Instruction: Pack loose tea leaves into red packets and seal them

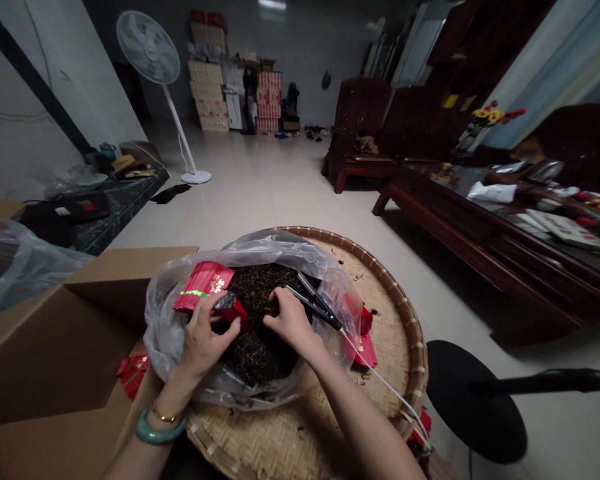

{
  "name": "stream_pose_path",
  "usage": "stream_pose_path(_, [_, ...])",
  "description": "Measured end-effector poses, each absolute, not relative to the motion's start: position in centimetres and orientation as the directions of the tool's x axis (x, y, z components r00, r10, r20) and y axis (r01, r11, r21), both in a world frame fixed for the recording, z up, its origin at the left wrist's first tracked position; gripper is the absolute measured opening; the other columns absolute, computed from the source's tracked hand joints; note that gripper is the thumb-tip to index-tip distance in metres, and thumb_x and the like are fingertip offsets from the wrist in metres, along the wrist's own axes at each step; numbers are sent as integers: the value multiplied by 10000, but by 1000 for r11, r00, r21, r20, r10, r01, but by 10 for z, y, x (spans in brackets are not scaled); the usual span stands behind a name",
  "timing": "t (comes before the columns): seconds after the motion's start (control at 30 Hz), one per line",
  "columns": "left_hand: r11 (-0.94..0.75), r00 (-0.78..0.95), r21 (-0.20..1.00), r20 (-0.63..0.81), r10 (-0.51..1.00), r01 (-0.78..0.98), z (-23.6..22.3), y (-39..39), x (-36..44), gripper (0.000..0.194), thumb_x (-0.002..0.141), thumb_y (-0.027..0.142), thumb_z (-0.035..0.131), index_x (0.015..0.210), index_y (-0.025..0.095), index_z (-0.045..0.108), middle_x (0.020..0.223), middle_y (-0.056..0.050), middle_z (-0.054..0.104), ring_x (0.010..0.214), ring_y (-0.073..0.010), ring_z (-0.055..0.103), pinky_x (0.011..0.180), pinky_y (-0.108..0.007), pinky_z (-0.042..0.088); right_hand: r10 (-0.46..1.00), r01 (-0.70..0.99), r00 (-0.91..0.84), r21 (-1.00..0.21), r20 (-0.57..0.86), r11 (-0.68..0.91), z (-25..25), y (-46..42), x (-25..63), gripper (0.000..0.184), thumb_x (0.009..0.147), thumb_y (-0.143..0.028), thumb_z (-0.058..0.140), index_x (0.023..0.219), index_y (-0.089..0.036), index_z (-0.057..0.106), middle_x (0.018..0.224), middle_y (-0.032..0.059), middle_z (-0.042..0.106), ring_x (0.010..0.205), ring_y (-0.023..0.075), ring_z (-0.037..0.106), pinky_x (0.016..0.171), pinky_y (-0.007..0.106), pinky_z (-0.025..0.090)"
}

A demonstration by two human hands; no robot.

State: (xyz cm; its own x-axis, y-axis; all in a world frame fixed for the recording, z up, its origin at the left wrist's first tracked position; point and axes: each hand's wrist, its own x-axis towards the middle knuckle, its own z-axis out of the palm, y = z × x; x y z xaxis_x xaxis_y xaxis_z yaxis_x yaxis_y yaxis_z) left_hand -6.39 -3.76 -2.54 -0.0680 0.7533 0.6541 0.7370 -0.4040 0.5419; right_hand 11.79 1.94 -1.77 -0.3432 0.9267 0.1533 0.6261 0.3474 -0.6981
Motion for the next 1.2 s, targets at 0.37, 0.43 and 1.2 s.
stream_pose_path(0.37, [-390,-24,415,709,704,822,-15,-36,-66,466,789,260,619,1214,172,447,1083,-104,607,995,-228,608,836,-374,544,873,-337,-387,-836,-298,-434,-6,18,127,433,552,-178,638,974,-231,558,873,6,675,766,163,610,616,246,430])
stream_pose_path(0.43, [-389,-18,417,701,713,821,-15,-37,-66,457,790,260,618,1208,174,453,1080,-103,609,991,-227,611,830,-368,545,859,-406,-416,-784,-300,-470,-5,18,127,458,549,-155,649,995,-226,574,913,22,691,791,167,627,665,266,452])
stream_pose_path(1.2, [-349,-12,608,508,861,714,23,-20,-76,112,803,214,535,849,188,634,782,-12,666,627,-124,609,552,-220,497,849,-441,-399,-740,-346,-508,14,18,142,248,745,-419,685,856,-208,615,880,-5,663,785,152,664,812,349,541])
